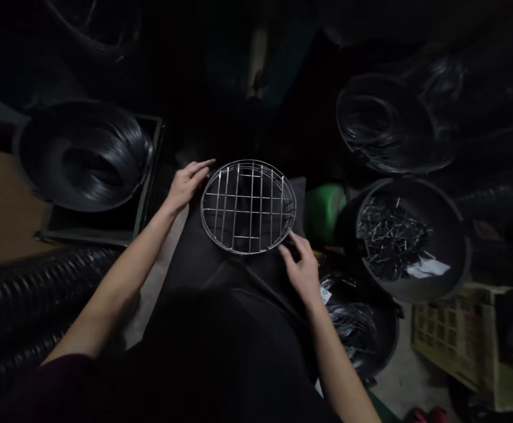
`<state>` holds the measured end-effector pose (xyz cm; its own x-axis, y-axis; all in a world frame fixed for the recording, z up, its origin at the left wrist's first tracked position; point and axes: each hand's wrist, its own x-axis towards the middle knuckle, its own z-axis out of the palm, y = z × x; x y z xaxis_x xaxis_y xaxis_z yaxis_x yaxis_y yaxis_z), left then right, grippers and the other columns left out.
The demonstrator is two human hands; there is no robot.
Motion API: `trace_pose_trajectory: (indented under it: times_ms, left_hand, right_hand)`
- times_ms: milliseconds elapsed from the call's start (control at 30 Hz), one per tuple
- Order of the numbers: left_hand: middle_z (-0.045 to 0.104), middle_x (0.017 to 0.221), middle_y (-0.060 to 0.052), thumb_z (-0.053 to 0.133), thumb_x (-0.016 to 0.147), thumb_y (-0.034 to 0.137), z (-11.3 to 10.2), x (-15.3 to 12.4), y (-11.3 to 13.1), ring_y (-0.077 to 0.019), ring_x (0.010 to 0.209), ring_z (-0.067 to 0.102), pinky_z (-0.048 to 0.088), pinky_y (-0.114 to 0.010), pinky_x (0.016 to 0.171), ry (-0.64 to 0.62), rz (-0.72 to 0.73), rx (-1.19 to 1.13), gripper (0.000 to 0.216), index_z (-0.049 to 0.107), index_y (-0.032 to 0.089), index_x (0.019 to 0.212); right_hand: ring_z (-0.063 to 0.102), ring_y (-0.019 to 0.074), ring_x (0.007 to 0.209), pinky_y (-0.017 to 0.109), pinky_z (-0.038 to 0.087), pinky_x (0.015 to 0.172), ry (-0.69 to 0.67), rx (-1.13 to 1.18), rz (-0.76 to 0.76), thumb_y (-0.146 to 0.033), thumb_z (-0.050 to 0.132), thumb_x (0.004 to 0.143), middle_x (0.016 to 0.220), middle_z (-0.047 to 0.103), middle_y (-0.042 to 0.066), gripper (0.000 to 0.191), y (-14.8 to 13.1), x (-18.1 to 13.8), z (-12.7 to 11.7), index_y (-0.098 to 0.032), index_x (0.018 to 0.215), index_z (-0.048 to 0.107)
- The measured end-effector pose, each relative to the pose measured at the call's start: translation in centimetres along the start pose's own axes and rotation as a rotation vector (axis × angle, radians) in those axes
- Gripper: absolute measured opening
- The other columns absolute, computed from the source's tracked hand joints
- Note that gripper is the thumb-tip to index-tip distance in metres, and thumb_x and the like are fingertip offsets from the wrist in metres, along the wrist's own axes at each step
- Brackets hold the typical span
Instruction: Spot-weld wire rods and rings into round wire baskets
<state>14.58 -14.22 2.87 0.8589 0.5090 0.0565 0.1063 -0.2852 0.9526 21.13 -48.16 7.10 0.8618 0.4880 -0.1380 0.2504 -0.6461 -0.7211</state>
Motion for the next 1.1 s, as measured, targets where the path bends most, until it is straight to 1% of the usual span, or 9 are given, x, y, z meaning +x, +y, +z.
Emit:
trace_pose_trajectory:
  times_ms: [67, 233, 300, 367, 567, 700, 833, 933, 1100]
  left_hand:
    - [0.075, 0.1, -0.007, 0.053, 0.094, 0.055, -0.4, -0.5, 0.7, -0.0203, 0.085, 0.071, 0.055, -0.035, 0.087, -0.017, -0.039, -0.04, 0.053, 0.064, 0.02, 0.131]
    - [0.069, 0.126, -0.008, 0.061, 0.088, 0.058, -0.2, -0.3, 3.3, -0.0274, 0.119, 0.065, 0.049, -0.039, 0.106, -0.135, 0.01, 0.058, 0.056, 0.068, 0.018, 0.126]
    - [0.068, 0.129, -0.008, 0.059, 0.089, 0.059, -0.2, 0.0, 3.9, -0.0279, 0.121, 0.064, 0.048, -0.04, 0.108, -0.138, 0.015, 0.118, 0.057, 0.067, 0.018, 0.127]
    - [0.067, 0.13, -0.008, 0.058, 0.089, 0.059, -0.5, 0.4, 4.1, -0.0286, 0.122, 0.063, 0.048, -0.04, 0.108, -0.159, 0.019, 0.158, 0.059, 0.065, 0.018, 0.13]
    - [0.071, 0.124, -0.002, 0.058, 0.091, 0.053, -0.6, 1.1, 3.4, -0.0262, 0.117, 0.066, 0.051, -0.035, 0.104, -0.207, 0.068, 0.237, 0.048, 0.068, 0.023, 0.127]
    - [0.07, 0.126, -0.005, 0.054, 0.093, 0.056, 0.2, 0.6, 2.2, -0.0248, 0.116, 0.067, 0.051, -0.033, 0.104, -0.15, 0.079, 0.179, 0.052, 0.067, 0.02, 0.127]
    - [0.069, 0.128, -0.007, 0.051, 0.093, 0.06, 0.7, 0.4, 1.5, -0.0232, 0.119, 0.065, 0.049, -0.033, 0.107, -0.16, 0.104, 0.094, 0.057, 0.066, 0.017, 0.128]
    - [0.068, 0.13, -0.008, 0.051, 0.093, 0.06, 0.8, 0.6, 1.3, -0.0232, 0.121, 0.064, 0.048, -0.035, 0.108, -0.164, 0.128, 0.074, 0.056, 0.065, 0.018, 0.128]
    - [0.068, 0.129, -0.006, 0.05, 0.094, 0.059, 1.2, 0.4, 0.8, -0.0236, 0.121, 0.064, 0.048, -0.037, 0.108, -0.125, 0.115, 0.072, 0.052, 0.067, 0.02, 0.125]
  right_hand:
    - [0.063, 0.0249, 0.111, 0.049, 0.047, 0.105, 0.066, 0.105, 0.06, -0.054, 0.053, 0.09, 0.121, 0.067, 0.01, 0.051, -1.0, 1.0, -1.0, -0.021, 0.127, 0.065]
    - [0.067, 0.0204, 0.075, 0.044, 0.059, 0.076, 0.113, 0.369, 0.198, -0.051, 0.06, 0.086, 0.097, 0.073, 0.008, 0.056, -2.8, 3.7, -0.7, -0.019, 0.13, 0.064]
    - [0.067, 0.0197, 0.074, 0.042, 0.06, 0.074, 0.126, 0.452, 0.207, -0.048, 0.066, 0.082, 0.095, 0.074, 0.008, 0.057, -2.8, 4.2, -0.1, -0.018, 0.13, 0.064]
    - [0.068, 0.0198, 0.079, 0.042, 0.059, 0.08, 0.13, 0.475, 0.188, -0.044, 0.066, 0.081, 0.096, 0.074, 0.007, 0.055, -2.7, 4.2, 0.4, -0.018, 0.129, 0.065]
    - [0.07, 0.0211, 0.094, 0.043, 0.055, 0.096, 0.136, 0.387, 0.125, -0.037, 0.063, 0.085, 0.107, 0.074, 0.006, 0.047, -2.3, 3.9, 0.5, -0.019, 0.128, 0.066]
    - [0.067, 0.0225, 0.109, 0.044, 0.051, 0.104, 0.136, 0.356, 0.092, -0.036, 0.063, 0.085, 0.121, 0.071, 0.006, 0.046, -1.9, 3.8, 0.5, -0.02, 0.128, 0.066]
    - [0.064, 0.0235, 0.118, 0.044, 0.047, 0.109, 0.163, 0.316, 0.077, -0.038, 0.063, 0.084, 0.124, 0.07, 0.006, 0.044, -0.9, 4.2, 1.0, -0.019, 0.124, 0.069]
    - [0.065, 0.0235, 0.116, 0.043, 0.048, 0.107, 0.183, 0.261, 0.059, -0.04, 0.063, 0.084, 0.122, 0.071, 0.006, 0.042, -0.3, 4.4, 1.4, -0.019, 0.119, 0.071]
    - [0.069, 0.0221, 0.095, 0.041, 0.053, 0.095, 0.309, -0.01, -0.037, -0.045, 0.054, 0.089, 0.1, 0.074, 0.008, 0.041, -0.7, 2.8, 1.8, -0.018, 0.114, 0.072]
